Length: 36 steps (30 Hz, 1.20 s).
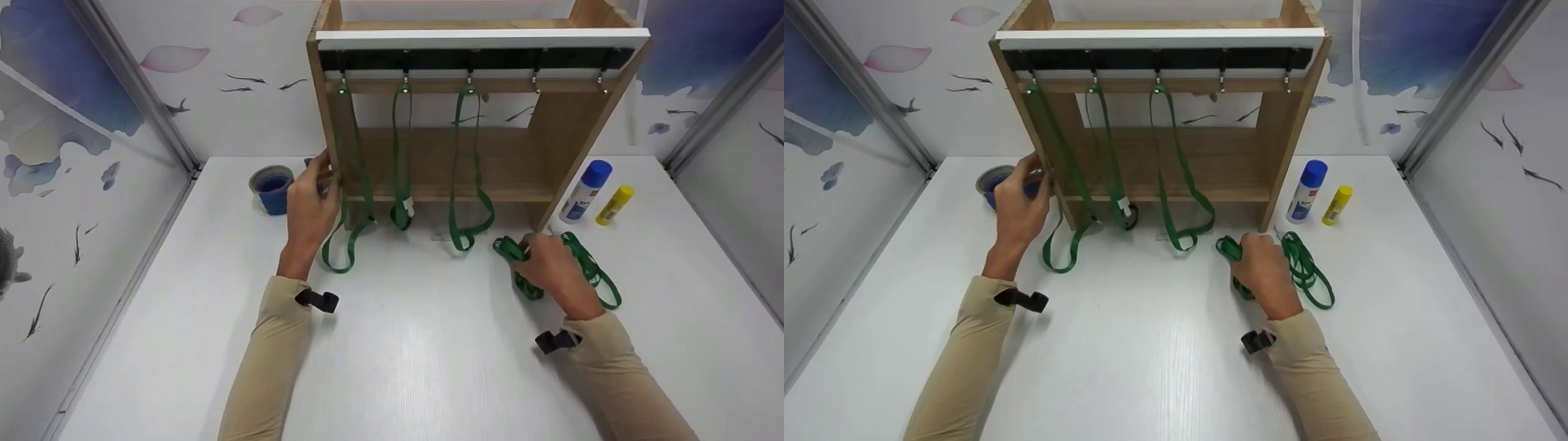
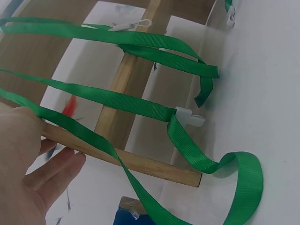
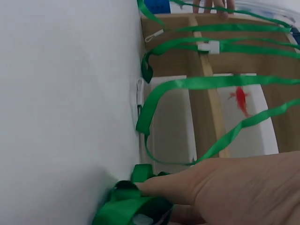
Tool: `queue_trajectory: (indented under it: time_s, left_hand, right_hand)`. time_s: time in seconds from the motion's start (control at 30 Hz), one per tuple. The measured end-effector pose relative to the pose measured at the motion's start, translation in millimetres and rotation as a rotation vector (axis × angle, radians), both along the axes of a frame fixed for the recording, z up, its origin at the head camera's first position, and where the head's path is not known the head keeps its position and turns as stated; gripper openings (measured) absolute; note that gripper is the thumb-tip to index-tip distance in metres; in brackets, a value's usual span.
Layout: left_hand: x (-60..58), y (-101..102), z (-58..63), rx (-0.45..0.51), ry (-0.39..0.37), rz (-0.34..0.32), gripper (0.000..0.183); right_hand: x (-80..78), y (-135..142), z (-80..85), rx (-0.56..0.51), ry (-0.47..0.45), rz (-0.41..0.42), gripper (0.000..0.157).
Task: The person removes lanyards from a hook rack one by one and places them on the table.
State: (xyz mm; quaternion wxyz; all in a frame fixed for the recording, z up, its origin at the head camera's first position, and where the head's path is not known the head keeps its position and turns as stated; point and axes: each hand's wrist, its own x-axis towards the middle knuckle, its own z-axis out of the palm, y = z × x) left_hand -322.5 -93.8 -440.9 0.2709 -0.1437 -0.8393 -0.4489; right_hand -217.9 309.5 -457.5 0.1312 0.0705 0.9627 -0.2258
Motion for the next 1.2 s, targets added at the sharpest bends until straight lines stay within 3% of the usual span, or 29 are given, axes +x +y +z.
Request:
queue_trajectory:
  time_s: [0.17, 0.4, 0.53, 0.7, 0.83, 0.97, 1.1, 1.2]
  left_hand:
    - [1.0, -1, 1.1, 0.004, -0.018, 0.003, 0.045]
    - [1.2, -4, 1.3, 0.006, 0.010, -0.008, 0.044]
    - [1.1, -8, 1.3, 0.003, 0.041, -0.009, 0.043]
    - [0.7, -8, 0.4, 0.002, 0.036, -0.010, 0.044]
    - [-0.6, -7, 0.8, 0.013, 0.027, -0.016, 0.045]
    - [-1.0, -4, 0.5, 0.023, 0.019, -0.017, 0.045]
    - [-1.4, -2, -1.1, 0.021, 0.013, -0.017, 0.045]
    - [-1.8, 0, -3.1, 0.015, 0.011, -0.011, 0.044]
  right_hand:
    - [-5.1, 2, -0.6, -0.027, 0.027, -0.054, 0.069]
    - [1.0, -1, 6.5, 0.112, 0.046, -0.038, 0.076]
    - [2.4, -2, 9.4, 0.130, 0.040, -0.024, 0.084]
    - [-0.4, 2, 13.1, 0.093, 0.072, -0.056, 0.078]
    - [-3.5, -4, 23.0, 0.024, 0.231, -0.120, 0.061]
    - [-7.5, -26, 34.3, -0.062, 0.482, -0.143, 0.045]
    - [-12.4, -55, 38.9, -0.170, 0.751, -0.123, 0.046]
    - [-14.9, -74, 40.6, -0.226, 0.872, -0.105, 0.053]
